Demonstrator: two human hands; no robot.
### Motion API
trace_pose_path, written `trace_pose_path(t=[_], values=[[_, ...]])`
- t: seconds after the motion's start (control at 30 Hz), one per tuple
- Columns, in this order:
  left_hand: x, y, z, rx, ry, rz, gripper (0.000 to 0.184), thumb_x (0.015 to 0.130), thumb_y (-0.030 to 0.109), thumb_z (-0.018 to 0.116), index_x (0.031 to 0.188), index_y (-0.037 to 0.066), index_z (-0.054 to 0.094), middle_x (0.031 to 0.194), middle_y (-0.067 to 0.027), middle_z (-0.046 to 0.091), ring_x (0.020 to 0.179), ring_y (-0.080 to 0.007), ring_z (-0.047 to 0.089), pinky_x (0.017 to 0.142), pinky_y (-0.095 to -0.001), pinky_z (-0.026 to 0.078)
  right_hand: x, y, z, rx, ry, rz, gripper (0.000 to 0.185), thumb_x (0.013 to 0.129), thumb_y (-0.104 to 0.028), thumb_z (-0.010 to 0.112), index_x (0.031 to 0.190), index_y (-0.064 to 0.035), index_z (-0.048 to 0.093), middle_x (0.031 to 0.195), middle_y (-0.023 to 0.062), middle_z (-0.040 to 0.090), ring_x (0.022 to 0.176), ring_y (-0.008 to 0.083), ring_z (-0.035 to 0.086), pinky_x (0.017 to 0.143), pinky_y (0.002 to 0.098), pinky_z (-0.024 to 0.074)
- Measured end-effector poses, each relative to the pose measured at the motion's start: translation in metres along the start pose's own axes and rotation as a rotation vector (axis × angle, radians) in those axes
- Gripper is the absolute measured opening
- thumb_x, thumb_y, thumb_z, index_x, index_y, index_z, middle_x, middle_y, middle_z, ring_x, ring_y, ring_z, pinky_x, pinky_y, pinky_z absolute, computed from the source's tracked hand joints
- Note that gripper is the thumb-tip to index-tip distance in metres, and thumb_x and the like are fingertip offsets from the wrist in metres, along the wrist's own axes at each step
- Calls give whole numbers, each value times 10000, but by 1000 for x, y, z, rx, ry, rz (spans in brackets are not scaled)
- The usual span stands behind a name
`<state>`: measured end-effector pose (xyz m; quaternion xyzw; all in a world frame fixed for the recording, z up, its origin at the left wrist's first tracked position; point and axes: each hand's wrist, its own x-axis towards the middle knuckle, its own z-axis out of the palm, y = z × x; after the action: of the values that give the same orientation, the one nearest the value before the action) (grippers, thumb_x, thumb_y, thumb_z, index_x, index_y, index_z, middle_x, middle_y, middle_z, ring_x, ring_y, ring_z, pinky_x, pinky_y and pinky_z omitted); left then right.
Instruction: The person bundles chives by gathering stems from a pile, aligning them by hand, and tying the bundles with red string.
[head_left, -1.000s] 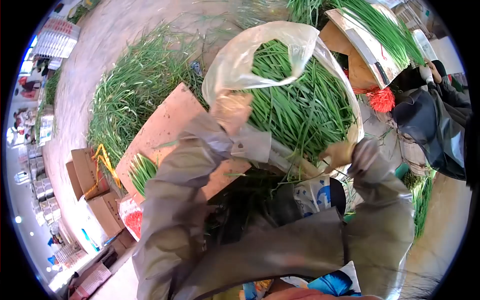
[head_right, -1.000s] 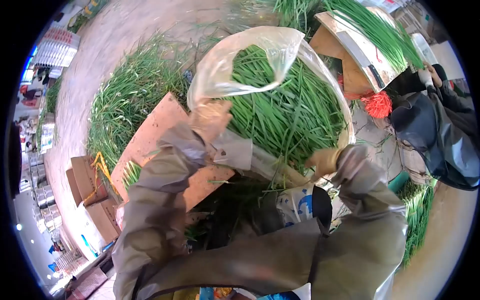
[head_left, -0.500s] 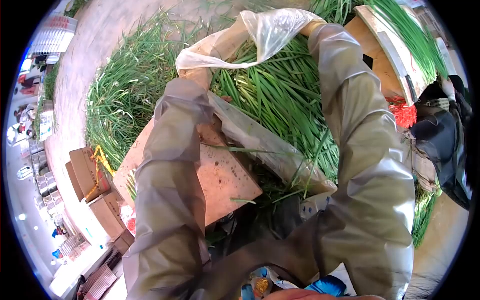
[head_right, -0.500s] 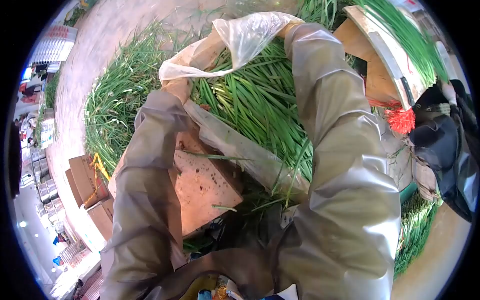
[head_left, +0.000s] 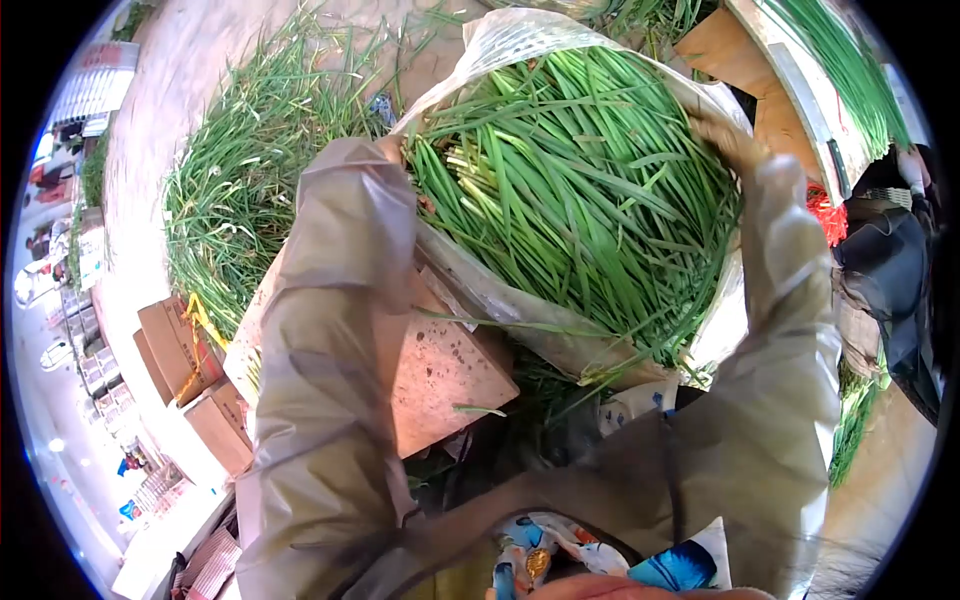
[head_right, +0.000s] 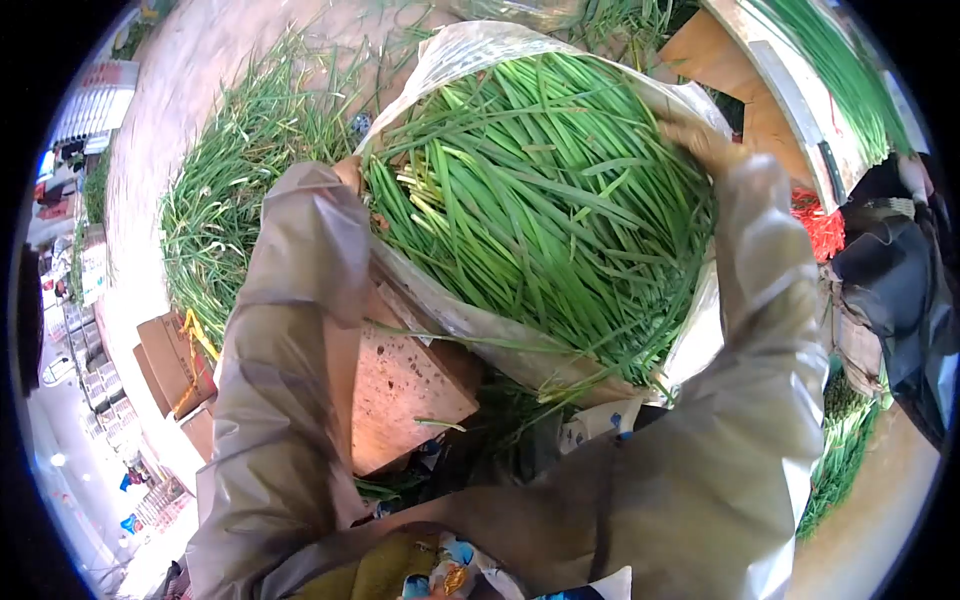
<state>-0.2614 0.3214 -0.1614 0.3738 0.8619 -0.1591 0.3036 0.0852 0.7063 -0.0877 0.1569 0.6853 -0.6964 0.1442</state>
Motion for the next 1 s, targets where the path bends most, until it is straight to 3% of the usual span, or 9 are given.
trace_pose_path(t=[0.1,0.13,0.27,0.37,0.53,0.6,0.83,0.9,1.0], values=[[-28,-9,1,60,-52,205,369,751,94,564,1110,32,502,944,-176,600,912,-304,590,818,-342,448,-47,-5,14,-665,263,20,495,863,-259,590,1267,-3,461,1217,141,539,1126,215,500,954,311,383],[-46,2,-6,436,241,531,294,821,18,485,1113,-2,464,804,-99,603,743,-190,612,593,-286,474,-62,-6,31,-697,458,-64,423,852,-206,598,1228,-31,513,1145,145,588,1069,231,550,924,320,413],[-89,16,-30,-292,282,400,403,790,69,521,1188,38,465,1031,-165,573,970,-290,557,802,-340,451,-55,-58,155,-437,458,-349,183,851,-166,594,1017,-99,635,968,110,644,889,214,616,776,311,479],[-141,41,-45,-294,480,257,418,792,100,529,1206,78,475,1078,-170,574,1012,-323,545,844,-377,449,-21,-39,220,-1067,395,62,952,675,-524,693,1332,45,302,1231,217,469,1156,326,433,1006,366,323],[-287,108,-42,-610,775,161,379,831,139,539,1208,102,507,1012,-165,602,937,-266,591,802,-351,478,-24,-20,295,-1383,337,70,934,660,-347,734,1354,28,234,1169,180,481,1091,292,476,919,370,403],[-318,125,2,-679,877,348,377,839,105,553,1213,82,511,1053,-139,593,957,-192,583,814,-295,476,-34,-35,291,-1236,405,192,925,680,-304,733,1401,-93,194,1210,162,467,1103,311,482,890,382,440],[-407,169,84,-1593,192,528,402,852,62,569,1232,-13,465,1152,-87,541,1084,-166,493,917,-299,413,-37,-38,296,-721,576,353,764,662,-267,702,1316,-89,351,1046,211,600,999,364,569,868,400,444],[-401,175,75,-1834,227,439,491,824,50,596,1278,17,411,1197,-111,500,1091,-173,485,910,-296,415,-69,-51,311,-639,749,14,675,658,-258,704,1242,-67,423,981,207,613,957,365,576,813,416,455],[-371,190,55,-2212,383,394,716,770,42,650,1361,46,246,1275,-154,410,1123,-217,451,917,-310,402,-101,-60,343,-678,836,-49,632,660,-243,701,1216,-75,451,956,202,610,922,375,572,770,433,455]])
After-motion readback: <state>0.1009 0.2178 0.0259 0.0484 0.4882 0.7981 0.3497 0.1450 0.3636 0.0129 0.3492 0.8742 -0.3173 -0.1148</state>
